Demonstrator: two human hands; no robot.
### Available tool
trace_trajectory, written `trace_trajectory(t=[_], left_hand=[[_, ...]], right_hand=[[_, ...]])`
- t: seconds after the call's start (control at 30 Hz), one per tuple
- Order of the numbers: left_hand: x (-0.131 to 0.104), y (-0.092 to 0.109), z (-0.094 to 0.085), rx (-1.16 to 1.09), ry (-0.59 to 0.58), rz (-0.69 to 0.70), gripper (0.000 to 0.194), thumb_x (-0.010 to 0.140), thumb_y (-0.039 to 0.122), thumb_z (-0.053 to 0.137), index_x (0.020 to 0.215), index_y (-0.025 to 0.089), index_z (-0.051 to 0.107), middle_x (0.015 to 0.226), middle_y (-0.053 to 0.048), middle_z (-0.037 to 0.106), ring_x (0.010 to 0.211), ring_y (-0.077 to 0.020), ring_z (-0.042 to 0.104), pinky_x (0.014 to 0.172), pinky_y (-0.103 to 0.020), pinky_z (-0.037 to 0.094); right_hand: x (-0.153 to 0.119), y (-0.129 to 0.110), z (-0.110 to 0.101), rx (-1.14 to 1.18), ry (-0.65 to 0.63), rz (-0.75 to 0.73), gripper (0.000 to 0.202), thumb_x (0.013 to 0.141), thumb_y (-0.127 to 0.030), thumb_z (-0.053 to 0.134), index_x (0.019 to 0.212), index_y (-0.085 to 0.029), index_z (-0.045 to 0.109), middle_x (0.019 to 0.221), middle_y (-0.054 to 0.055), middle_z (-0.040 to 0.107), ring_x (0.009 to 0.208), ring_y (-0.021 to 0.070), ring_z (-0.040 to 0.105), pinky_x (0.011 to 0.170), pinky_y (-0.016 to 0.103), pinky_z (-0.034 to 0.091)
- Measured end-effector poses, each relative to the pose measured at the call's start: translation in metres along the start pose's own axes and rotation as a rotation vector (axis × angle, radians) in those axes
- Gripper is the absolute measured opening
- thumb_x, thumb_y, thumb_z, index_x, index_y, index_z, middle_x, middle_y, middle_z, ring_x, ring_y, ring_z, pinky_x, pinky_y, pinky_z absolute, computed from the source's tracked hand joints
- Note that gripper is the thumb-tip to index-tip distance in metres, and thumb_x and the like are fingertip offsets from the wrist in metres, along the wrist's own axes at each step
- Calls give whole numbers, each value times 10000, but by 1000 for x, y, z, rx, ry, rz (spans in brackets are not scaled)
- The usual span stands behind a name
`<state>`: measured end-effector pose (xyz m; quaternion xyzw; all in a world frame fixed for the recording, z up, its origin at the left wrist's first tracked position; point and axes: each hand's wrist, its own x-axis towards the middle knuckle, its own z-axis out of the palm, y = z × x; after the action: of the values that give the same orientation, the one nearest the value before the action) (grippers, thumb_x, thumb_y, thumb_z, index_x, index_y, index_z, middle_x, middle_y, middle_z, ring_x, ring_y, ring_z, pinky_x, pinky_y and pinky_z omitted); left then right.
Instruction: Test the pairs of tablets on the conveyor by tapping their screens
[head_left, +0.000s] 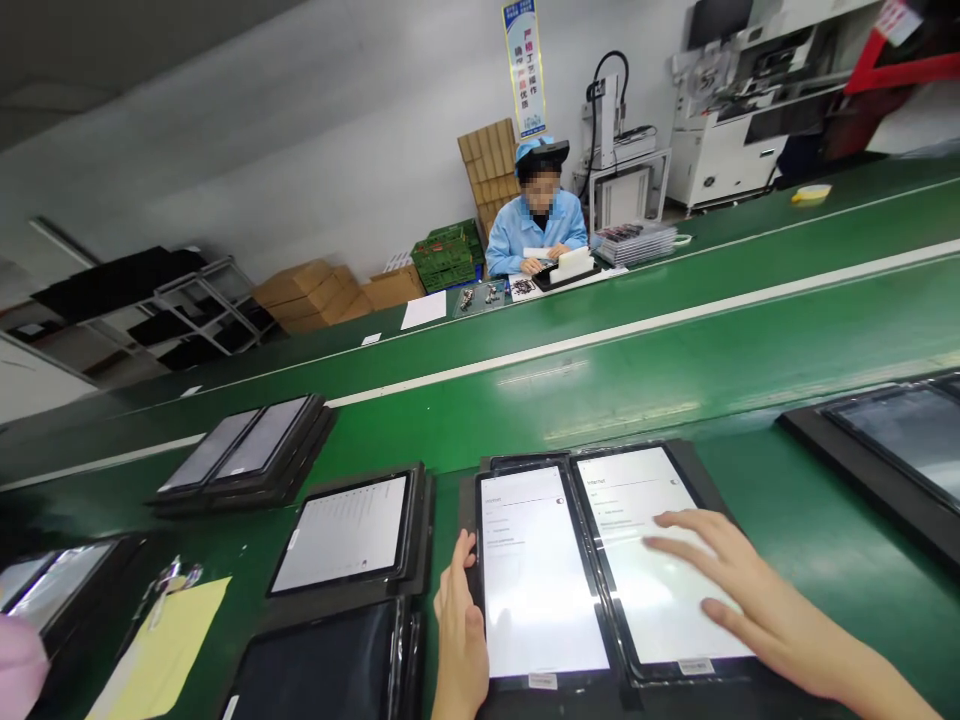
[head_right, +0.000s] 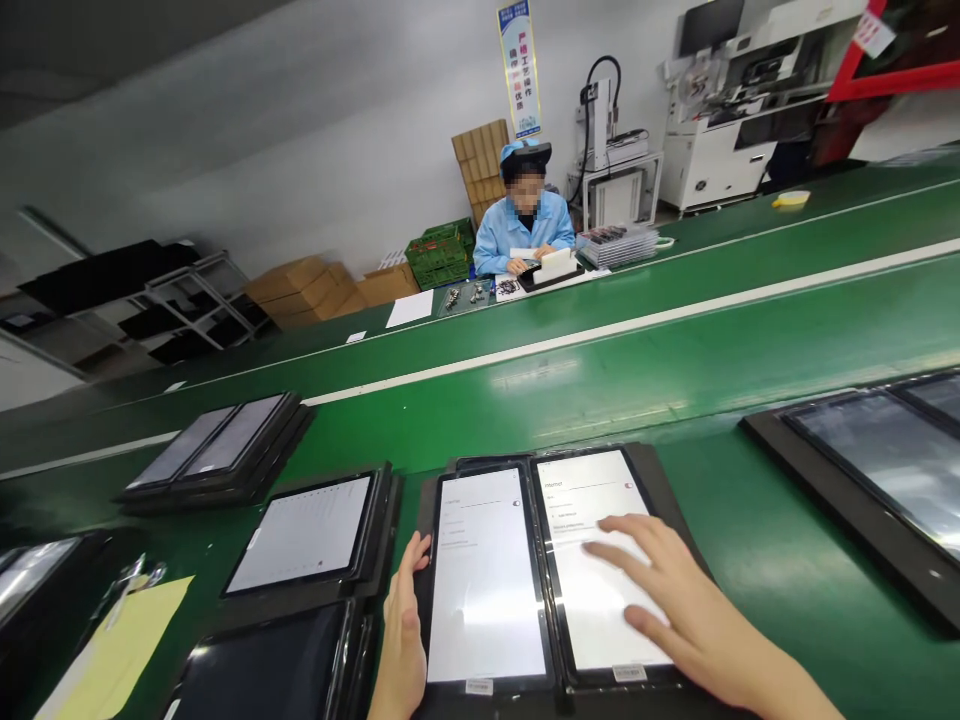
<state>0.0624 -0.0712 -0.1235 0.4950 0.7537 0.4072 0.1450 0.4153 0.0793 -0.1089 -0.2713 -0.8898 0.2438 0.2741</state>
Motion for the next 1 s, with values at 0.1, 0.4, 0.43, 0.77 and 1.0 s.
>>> trace_trajectory(t=[0.1, 0.4, 0.43, 0.77, 1.0], left_hand=[[2, 0, -1, -32, 47, 46, 950, 913, 845, 100, 1519, 189, 423, 1480, -190, 533, 1272, -340, 568, 1120, -555, 378], [-3, -5, -4, -40, 123, 99, 857, 961, 787, 179, 1329, 161, 635, 1272, -174, 676, 1124, -316, 654, 975, -481, 530], [-3, -4, -4, -51, 133, 104, 854, 965, 780, 172, 1316, 163, 647, 1250, -171, 686, 1106, -314, 660, 963, -481, 537], [-1, 21, -16, 168, -184, 99, 1040, 790, 955, 78, 1432, 317, 589, 1390, -171, 547, 1231, -372, 557, 1071, -625, 402], [-1, 6, -5, -161, 145, 14, 857, 967, 778, 156, 1440, 186, 558, 1315, -160, 646, 1129, -307, 656, 1009, -524, 509]], right_hand=[[17, -25, 4, -130, -119, -137, 442, 1006, -524, 580, 1435, -416, 581, 1524, 80, 464, 1345, 378, 458, 1080, 610, 429], [10, -4, -2, -153, -45, -148, 246, 991, -528, 609, 1109, -388, 773, 1497, 42, 497, 1331, 373, 457, 1144, 711, 262], [4, 2, -6, -118, 7, -114, 300, 1006, -556, 560, 1094, -371, 779, 1490, 43, 501, 1337, 370, 447, 1153, 689, 268], [-19, 24, 6, 213, 355, 173, 667, 1019, -719, 278, 1074, -293, 789, 1297, 103, 578, 1202, 370, 535, 996, 545, 468], [-19, 30, 10, 72, 167, 121, 845, 1007, -690, -26, 1145, -445, 771, 1519, 35, 421, 1332, 433, 363, 1042, 737, 315]])
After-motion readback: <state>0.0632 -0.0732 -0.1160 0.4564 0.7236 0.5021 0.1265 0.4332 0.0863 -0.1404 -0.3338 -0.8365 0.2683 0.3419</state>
